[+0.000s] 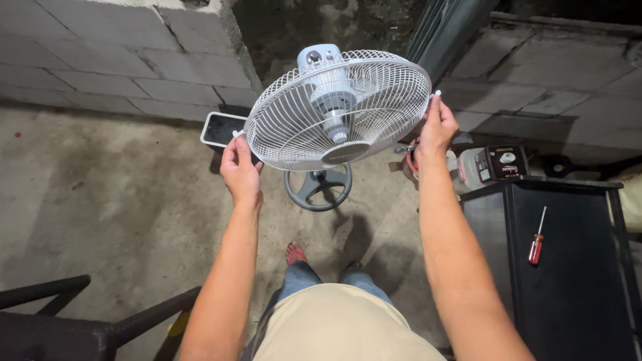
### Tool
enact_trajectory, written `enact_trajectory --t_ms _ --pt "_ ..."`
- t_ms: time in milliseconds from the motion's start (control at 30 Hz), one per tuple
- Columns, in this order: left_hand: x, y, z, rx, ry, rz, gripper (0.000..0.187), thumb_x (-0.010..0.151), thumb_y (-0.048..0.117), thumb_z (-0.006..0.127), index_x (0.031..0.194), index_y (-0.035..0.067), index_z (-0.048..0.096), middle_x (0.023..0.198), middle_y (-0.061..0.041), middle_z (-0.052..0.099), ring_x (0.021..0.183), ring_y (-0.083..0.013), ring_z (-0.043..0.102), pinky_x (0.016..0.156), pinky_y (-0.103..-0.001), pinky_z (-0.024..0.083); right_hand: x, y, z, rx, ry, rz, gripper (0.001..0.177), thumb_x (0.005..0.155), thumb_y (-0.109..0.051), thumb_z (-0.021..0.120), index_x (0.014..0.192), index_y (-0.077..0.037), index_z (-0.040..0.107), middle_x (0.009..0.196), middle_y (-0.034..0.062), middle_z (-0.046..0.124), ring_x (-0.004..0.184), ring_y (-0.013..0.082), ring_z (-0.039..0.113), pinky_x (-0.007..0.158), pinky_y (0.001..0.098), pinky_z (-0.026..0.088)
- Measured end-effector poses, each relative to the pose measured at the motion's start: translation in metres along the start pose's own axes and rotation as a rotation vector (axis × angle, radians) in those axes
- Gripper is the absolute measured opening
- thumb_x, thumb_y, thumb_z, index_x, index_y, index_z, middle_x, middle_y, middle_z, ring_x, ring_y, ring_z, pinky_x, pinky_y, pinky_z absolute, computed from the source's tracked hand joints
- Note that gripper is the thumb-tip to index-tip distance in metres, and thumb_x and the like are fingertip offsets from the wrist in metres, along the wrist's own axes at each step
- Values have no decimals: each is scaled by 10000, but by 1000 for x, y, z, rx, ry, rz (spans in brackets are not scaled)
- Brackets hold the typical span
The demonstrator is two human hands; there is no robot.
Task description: The person disassembles a white pedestal fan by first removing the front grille, then unscrewing the central hub to detach the fan blades, and finally removing the rear grille. The components are placed on a nearby table.
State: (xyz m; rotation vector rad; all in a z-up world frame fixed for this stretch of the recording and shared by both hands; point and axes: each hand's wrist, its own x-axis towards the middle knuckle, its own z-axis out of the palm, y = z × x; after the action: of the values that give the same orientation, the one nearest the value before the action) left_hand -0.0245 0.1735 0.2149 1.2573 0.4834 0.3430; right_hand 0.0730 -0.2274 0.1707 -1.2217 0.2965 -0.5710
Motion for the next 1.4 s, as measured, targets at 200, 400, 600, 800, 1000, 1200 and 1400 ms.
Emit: enact_trajectory --t_ms 200,400,600,800,1000,1200,1400 --pt "11 12 0 -70 43 -18 278 1000 320 683 1132 75 689 951 0 714 787 -70 647 620 -234 540 11 -22 10 -12 26 159 241 1019 -265 670 1109 -56 746 837 -22 728 629 55 602 466 219 431" --pt "17 9 1 -63 55 -11 257 976 285 702 1101 61 694 893 -5 716 728 -69 648 602 -241 537 17 -28 12 -69 50 236 174 1011 -225 675 1047 -67 738 802 -12 733 582 64 606 441 223 404" --pt "20 0 4 -97 53 48 203 979 229 727 1045 48 659 842 0 662 685 -65 604 574 -226 502 30 -19 6 -97 22 226 153 1005 -174 671 1029 -35 731 792 2 728 583 66 600 455 226 420" --pt "23 -3 8 -126 77 56 173 981 194 713 998 38 642 842 4 655 687 -63 622 562 -234 542 35 -21 6 -108 10 195 164 997 -156 689 1008 3 730 768 25 717 575 77 594 465 234 435" --pt "23 0 11 -109 124 47 160 974 186 716 979 43 644 831 6 648 665 -68 606 537 -231 517 32 -24 7 -76 10 192 158 991 -146 692 1009 4 736 753 21 703 573 79 590 462 242 446" --pt "16 10 12 -96 97 118 164 987 192 714 973 49 635 826 9 645 665 -55 590 555 -222 515 31 -43 9 -98 -7 154 175 1007 -151 664 1008 8 736 754 22 712 563 82 609 456 236 459" --pt "8 16 16 -83 103 123 178 988 194 715 959 43 627 832 -1 664 655 -63 592 541 -230 488 33 -54 3 -33 -60 126 179 1022 -136 657 996 21 739 744 15 695 558 58 574 439 222 424"
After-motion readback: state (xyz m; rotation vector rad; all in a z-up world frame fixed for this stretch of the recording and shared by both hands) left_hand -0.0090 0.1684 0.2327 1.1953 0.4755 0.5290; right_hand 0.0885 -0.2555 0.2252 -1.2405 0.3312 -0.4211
